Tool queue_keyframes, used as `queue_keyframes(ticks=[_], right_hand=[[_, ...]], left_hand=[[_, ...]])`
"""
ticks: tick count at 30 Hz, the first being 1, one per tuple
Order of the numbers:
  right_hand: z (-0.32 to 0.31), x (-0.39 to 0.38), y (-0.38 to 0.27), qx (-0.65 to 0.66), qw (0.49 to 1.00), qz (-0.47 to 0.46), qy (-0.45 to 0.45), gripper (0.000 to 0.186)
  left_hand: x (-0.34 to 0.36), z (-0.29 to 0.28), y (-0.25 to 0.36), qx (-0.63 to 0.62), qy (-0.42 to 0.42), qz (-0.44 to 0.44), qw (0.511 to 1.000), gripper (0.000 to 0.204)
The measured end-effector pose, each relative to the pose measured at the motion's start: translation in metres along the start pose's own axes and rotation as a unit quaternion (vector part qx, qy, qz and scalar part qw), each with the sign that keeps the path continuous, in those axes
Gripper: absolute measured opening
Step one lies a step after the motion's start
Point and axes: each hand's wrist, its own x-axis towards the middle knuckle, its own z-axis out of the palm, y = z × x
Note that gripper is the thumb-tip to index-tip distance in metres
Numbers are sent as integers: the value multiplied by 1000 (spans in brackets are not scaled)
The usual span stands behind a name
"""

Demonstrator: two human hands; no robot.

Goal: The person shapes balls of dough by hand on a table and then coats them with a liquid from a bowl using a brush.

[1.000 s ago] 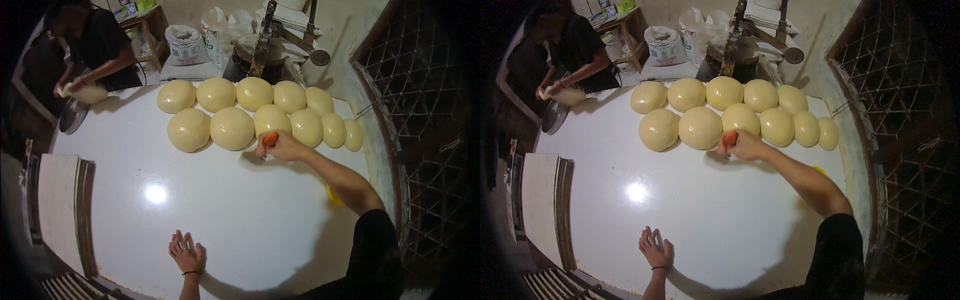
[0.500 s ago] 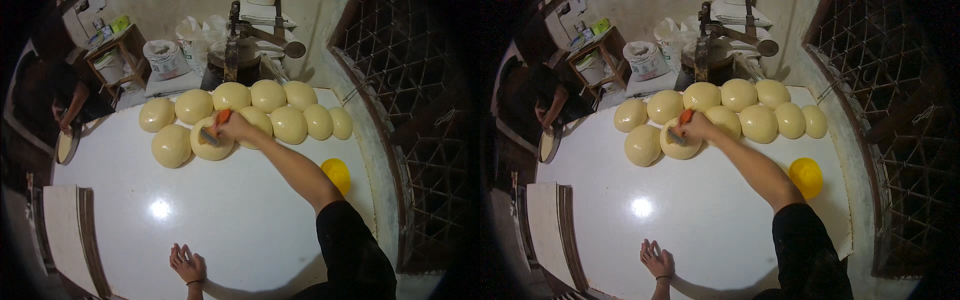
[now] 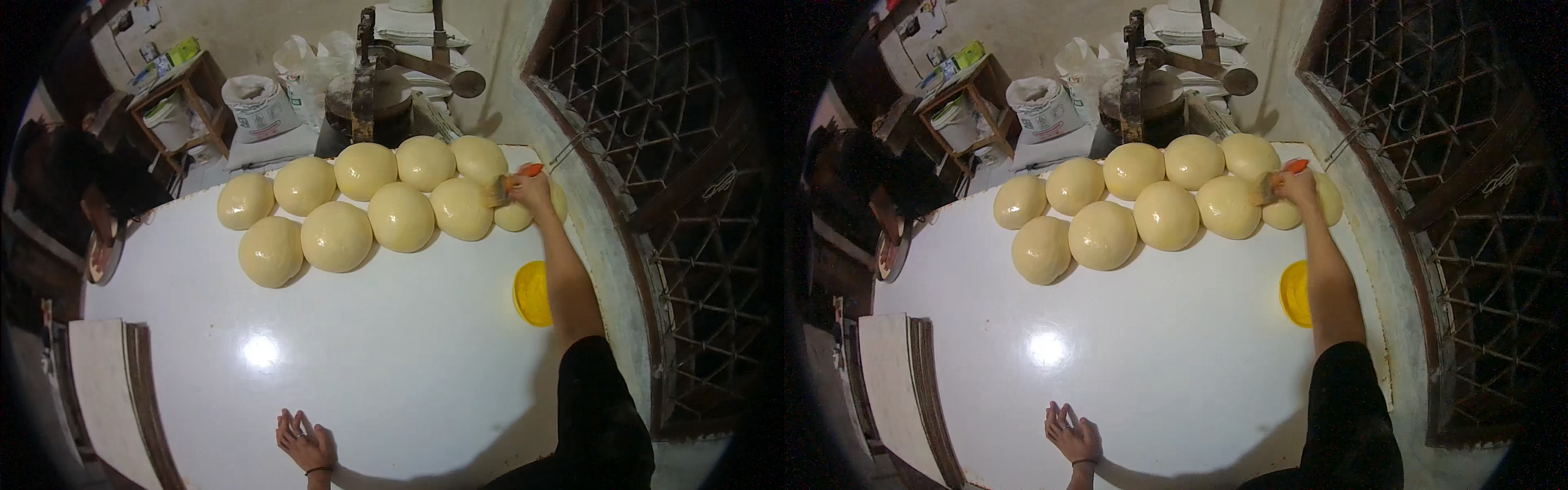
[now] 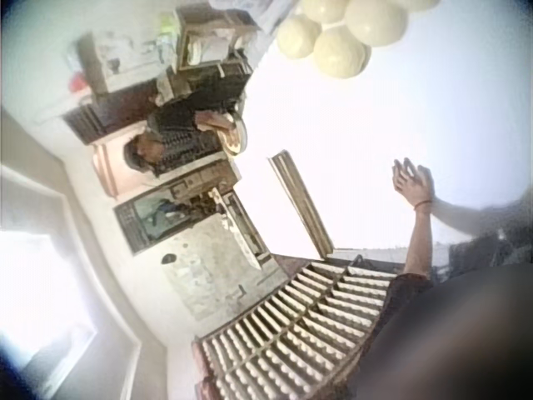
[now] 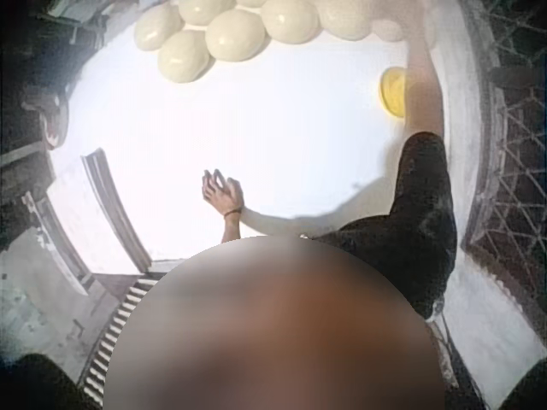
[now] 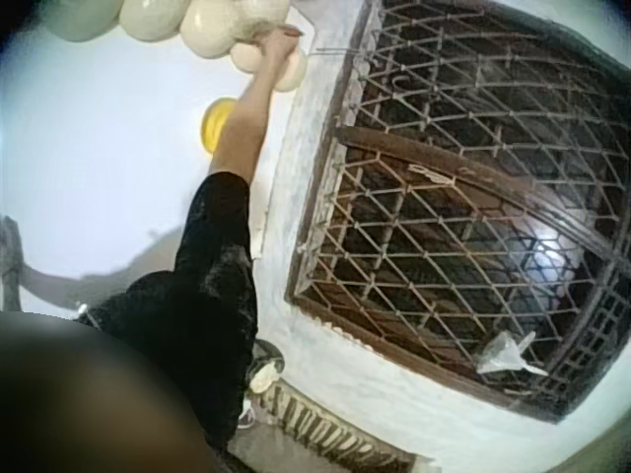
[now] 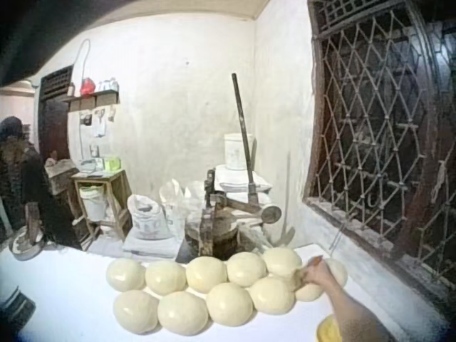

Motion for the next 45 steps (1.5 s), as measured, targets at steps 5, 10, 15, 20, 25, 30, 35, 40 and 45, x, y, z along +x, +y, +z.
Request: queue_keyframes(ticks=[5,10,15,20,25,30,35,40,45], right_hand=[[58,-36,-59,-289,931,-196,110,15],[277,-196,-169,132,915,-268,-270,12],[259,-140,-121,137,899,-55,-413,27],[48,-41,-45,238,955,116,-137,15],[57,-78,-72,-303,936,-131,120,9],[234,-224,-97,-90,969,-216,-81,16],[193,-175,-38,151,975,-32,-159,19],[64,-117,-29,-161,962,-66,212,13],[145,-81,-85,-297,924,-180,159,14]], left_hand=[[0,-4,7,2,-15,0,1000,54],[-3,3,-7,4,-13,-4,1000,54],[-2,-2,-6,-6,-21,14,1000,53],[0,2,-8,-38,-16,20,999,53],[2,-9,-6,-39,-28,14,999,52],[2,-11,-5,-37,-37,21,998,53],[0,-6,-18,-34,-38,36,998,55],[-1,-9,-17,-7,-48,19,999,57],[-3,-7,-5,-40,-55,49,996,57]])
